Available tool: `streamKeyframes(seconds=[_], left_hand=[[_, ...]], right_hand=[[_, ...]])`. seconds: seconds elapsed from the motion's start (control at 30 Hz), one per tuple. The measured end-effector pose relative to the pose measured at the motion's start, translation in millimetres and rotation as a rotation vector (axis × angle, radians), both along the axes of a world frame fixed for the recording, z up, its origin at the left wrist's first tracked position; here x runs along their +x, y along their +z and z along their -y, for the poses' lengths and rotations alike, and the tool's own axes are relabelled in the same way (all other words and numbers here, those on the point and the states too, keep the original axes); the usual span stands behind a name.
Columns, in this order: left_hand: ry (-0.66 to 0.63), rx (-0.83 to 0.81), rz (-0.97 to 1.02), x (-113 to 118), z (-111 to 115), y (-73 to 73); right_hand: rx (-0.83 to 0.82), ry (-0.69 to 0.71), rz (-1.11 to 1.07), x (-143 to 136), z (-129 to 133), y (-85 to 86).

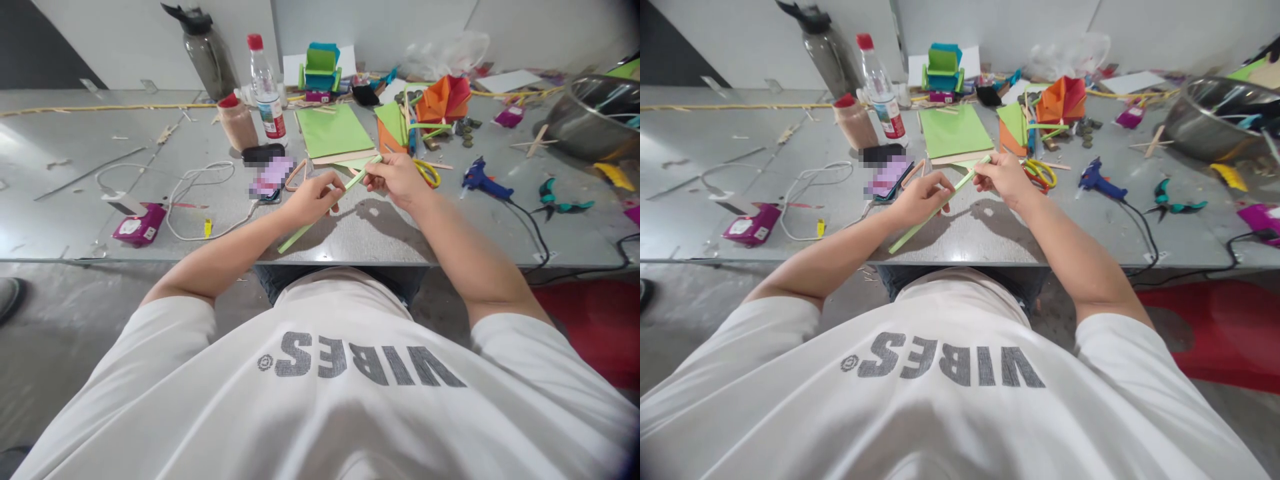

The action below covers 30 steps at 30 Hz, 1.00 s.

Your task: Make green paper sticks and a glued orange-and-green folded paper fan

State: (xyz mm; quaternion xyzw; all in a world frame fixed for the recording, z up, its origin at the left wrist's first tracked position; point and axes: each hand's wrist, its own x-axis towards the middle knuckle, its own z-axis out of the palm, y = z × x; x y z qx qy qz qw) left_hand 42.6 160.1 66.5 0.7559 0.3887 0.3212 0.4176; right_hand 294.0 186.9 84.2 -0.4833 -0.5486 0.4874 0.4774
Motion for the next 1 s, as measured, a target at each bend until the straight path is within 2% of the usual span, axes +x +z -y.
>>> streamKeyframes(seconds=[0.13, 0.27, 0.5, 0.73, 0.87, 1.0], left_hand=[[0.088, -0.256, 0.120, 8.8, -1.1, 2.4], [0.059, -0.389, 0.160, 13.8, 3.5, 9.0], [0.062, -0.294, 0.161, 14.9, 7.7, 10.1], [0.069, -0.259, 0.151, 13.8, 2.3, 3.2], [0.066, -0.304, 0.216, 12.6, -1.4, -1.4], [0.089, -0.247, 0.182, 12.2, -4.5, -5.7]], right_hand=[[-0.014, 0.062, -0.021, -12.8, 10.2, 2.7], [-0.021, 0.119, -0.004, -24.7, 19.0, 2.7], [-0.041, 0.182, -0.055, -28.4, 24.5, -1.9], [0.011, 0.139, -0.023, -33.7, 23.6, -12.6], [0.024, 0.192, -0.031, -35.3, 26.6, -10.3], [-0.057, 0.175, -0.029, -34.3, 27.9, -8.0]])
